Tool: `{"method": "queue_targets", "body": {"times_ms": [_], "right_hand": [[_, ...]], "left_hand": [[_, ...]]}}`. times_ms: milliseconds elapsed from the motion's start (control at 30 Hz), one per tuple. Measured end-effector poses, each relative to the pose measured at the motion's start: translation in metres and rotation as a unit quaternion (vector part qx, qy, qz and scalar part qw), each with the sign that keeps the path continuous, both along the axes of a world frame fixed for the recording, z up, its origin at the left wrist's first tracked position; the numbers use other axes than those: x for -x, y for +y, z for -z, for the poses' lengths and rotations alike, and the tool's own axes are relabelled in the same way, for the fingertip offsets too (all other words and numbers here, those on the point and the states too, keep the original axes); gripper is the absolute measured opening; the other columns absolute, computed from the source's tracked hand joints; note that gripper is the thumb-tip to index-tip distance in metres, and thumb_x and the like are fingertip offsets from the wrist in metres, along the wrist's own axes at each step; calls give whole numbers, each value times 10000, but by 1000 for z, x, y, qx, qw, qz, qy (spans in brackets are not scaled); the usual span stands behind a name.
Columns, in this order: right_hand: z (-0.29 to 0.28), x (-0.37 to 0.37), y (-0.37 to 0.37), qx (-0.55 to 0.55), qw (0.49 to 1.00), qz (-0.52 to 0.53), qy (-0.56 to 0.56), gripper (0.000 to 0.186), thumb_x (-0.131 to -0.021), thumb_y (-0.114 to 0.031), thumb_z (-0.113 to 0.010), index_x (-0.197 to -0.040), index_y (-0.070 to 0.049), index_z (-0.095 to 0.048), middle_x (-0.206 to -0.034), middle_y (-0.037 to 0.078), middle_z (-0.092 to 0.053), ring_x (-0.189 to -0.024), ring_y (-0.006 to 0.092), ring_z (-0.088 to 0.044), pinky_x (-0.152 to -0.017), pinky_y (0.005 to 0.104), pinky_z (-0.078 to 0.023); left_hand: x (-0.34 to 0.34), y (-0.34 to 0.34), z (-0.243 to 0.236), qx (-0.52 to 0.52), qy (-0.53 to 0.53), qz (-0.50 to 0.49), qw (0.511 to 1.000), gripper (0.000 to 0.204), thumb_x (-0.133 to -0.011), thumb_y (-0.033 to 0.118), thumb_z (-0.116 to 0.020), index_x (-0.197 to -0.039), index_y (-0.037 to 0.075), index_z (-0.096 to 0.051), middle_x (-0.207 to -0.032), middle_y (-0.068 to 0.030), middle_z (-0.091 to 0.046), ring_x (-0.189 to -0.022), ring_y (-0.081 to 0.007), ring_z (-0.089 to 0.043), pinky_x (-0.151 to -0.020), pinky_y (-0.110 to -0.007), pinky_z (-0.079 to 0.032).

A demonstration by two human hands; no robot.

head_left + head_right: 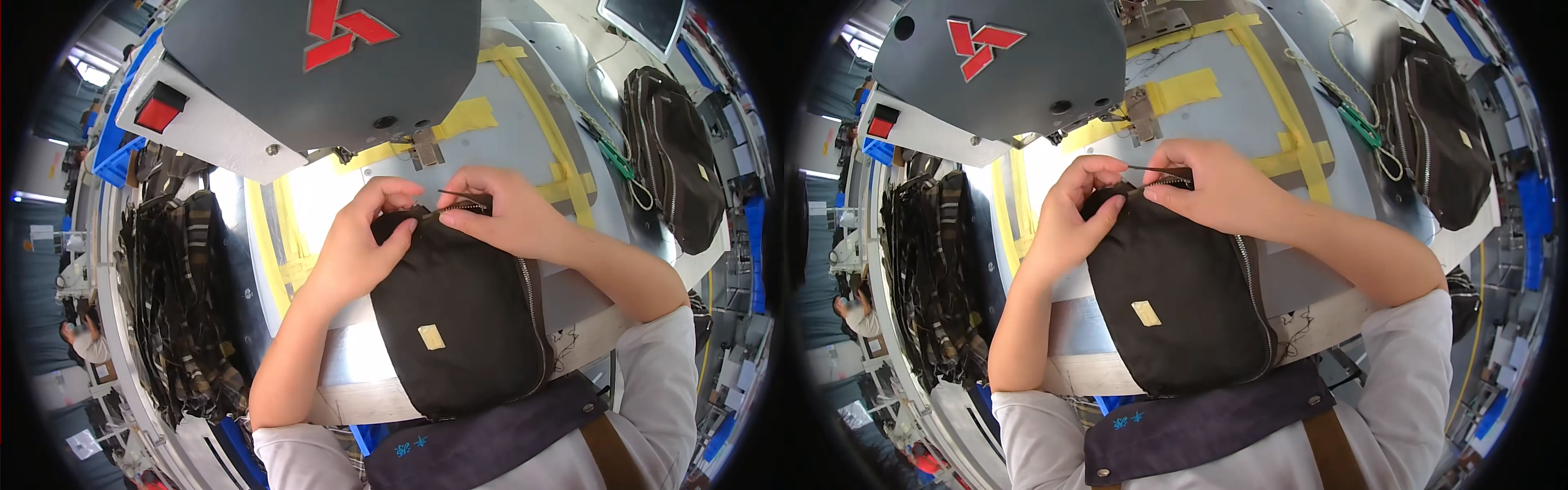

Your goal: The person aligns the zipper of a black bag under a sewing machine and sews the seam. They repeat this process for multiple bags, handling them one at a time from a stack on the left to a finished pile on the right.

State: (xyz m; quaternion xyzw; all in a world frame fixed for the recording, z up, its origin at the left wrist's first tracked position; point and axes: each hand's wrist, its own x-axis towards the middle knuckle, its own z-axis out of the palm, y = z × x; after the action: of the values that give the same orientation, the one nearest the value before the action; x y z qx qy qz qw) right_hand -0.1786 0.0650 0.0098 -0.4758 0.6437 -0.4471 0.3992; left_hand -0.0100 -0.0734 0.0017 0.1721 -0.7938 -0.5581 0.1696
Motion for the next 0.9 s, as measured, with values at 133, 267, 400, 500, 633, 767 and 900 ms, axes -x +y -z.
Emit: {"method": "queue_targets", "body": {"times_ms": [133, 267, 400, 500, 633, 767, 900], "right_hand": [[10, -4, 1, 90, 985, -16, 150, 113, -828, -68, -678, -892, -38, -590, -851, 65, -631, -802, 192, -627, -707, 325, -494], [13, -8, 2, 155, 954, -40, 253, 141, -820, -102, -664, -856, -39, -543, -823, 84, -619, -751, 290, -611, -633, 367, -482], [7, -9, -7, 77, 992, 37, 91, 131, -859, -121, -650, -901, -36, -560, -792, 54, -608, -735, 193, -603, -654, 334, -473], [3, -9, -7, 6, 997, 77, -21, 152, -889, -155, -640, -943, -32, -569, -794, 34, -594, -750, 102, -547, -688, 276, -454], [11, -9, -3, 54, 998, 0, -32, 120, -894, -110, -639, -989, -38, -629, -810, 1, -611, -727, 66, -524, -664, 235, -426], [5, 2, -4, 67, 995, -62, -39, 85, -886, -95, -657, -943, -35, -676, -825, -3, -641, -717, 58, -534, -657, 228, -429], [4, 4, -4, 38, 997, -57, -38, 74, -869, -106, -683, -900, -40, -680, -783, -11, -629, -709, 49, -535, -643, 223, -434]], "left_hand": [[-1, -2, 10, -51, -55, -38, 996, 247, -817, 14, -696, -1049, 22, -611, -879, -42, -633, -854, -128, -611, -821, -268, -487], [1, 6, 1, 69, -74, -68, 993, 116, -796, 24, -714, -892, 30, -649, -833, -53, -644, -762, -180, -632, -725, -276, -504], [2, 2, 6, 322, 85, -86, 939, 134, -719, 22, -736, -821, 71, -664, -803, -44, -638, -722, -227, -626, -650, -314, -512], [3, -1, 4, 421, 160, -58, 891, 178, -671, 10, -738, -809, 95, -665, -798, -21, -635, -715, -219, -623, -609, -333, -510], [1, -3, 5, 274, 111, 1, 955, 187, -669, -8, -757, -810, 69, -660, -793, -39, -640, -713, -222, -623, -624, -318, -507], [0, -8, 6, 157, 112, 18, 981, 192, -679, -26, -770, -814, 47, -655, -786, -59, -646, -718, -215, -627, -650, -303, -501], [0, -6, 8, 121, 96, 36, 987, 199, -684, -24, -777, -829, 43, -657, -782, -64, -647, -722, -210, -630, -657, -304, -499]]}}
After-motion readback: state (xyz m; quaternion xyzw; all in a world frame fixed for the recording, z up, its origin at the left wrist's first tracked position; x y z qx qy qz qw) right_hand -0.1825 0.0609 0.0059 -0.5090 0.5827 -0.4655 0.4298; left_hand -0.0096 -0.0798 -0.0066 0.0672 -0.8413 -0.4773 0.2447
